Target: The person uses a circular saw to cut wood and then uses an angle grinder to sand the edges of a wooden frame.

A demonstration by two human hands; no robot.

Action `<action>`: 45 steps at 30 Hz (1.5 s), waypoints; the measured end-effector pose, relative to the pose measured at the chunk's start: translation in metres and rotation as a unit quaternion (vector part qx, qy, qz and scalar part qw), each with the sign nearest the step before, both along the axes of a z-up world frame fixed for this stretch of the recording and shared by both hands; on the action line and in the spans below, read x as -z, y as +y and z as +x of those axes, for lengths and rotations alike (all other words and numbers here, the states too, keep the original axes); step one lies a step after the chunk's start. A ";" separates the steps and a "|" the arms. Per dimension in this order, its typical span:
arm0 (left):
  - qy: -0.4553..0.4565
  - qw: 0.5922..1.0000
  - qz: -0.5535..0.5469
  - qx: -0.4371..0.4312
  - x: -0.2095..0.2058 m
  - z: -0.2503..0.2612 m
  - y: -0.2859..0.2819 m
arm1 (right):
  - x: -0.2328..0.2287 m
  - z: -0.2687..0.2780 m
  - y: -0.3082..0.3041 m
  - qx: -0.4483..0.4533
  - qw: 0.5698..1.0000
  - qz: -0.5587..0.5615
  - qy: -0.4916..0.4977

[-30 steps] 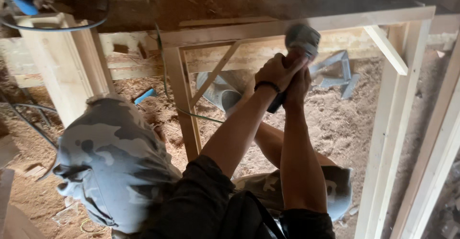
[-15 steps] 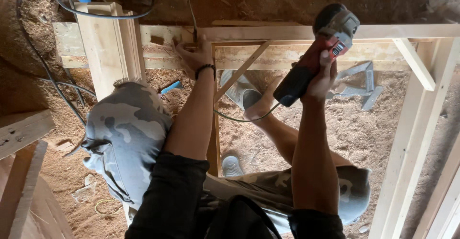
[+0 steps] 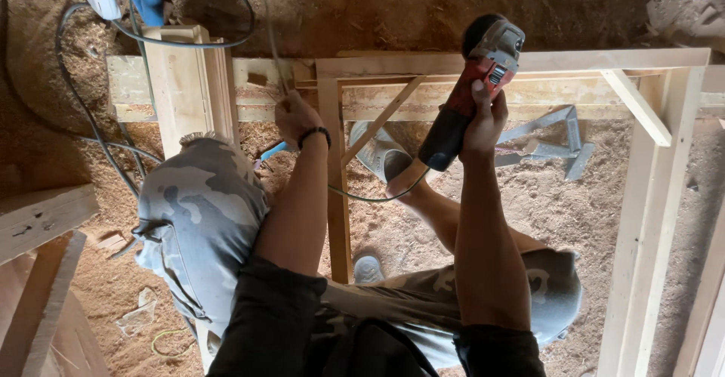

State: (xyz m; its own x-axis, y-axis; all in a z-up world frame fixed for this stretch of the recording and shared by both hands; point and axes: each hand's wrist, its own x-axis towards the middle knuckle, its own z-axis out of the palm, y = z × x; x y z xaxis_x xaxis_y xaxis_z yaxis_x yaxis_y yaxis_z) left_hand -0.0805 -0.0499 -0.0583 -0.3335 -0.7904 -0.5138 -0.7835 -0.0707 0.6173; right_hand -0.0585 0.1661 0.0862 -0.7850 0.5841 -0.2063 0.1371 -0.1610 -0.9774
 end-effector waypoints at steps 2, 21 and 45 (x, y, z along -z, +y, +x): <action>0.178 0.981 -0.044 -0.064 -0.011 -0.011 0.009 | -0.006 0.004 0.005 0.001 1.000 0.004 0.002; 0.021 0.650 -0.001 0.759 -0.045 0.100 0.105 | -0.060 0.053 0.135 -0.036 0.940 0.313 -0.129; 0.127 0.869 0.309 0.364 -0.008 0.036 0.196 | 0.141 0.035 0.068 -0.202 0.947 0.108 -0.225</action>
State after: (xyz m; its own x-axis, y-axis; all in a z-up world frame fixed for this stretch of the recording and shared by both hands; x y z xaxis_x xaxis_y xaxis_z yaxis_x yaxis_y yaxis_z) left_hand -0.0448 0.1462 -0.0499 -0.7950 0.0787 -0.6015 -0.6029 0.0076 0.7978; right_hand -0.0239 0.2346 -0.0544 -0.8143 0.3224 -0.4826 0.5552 0.1904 -0.8096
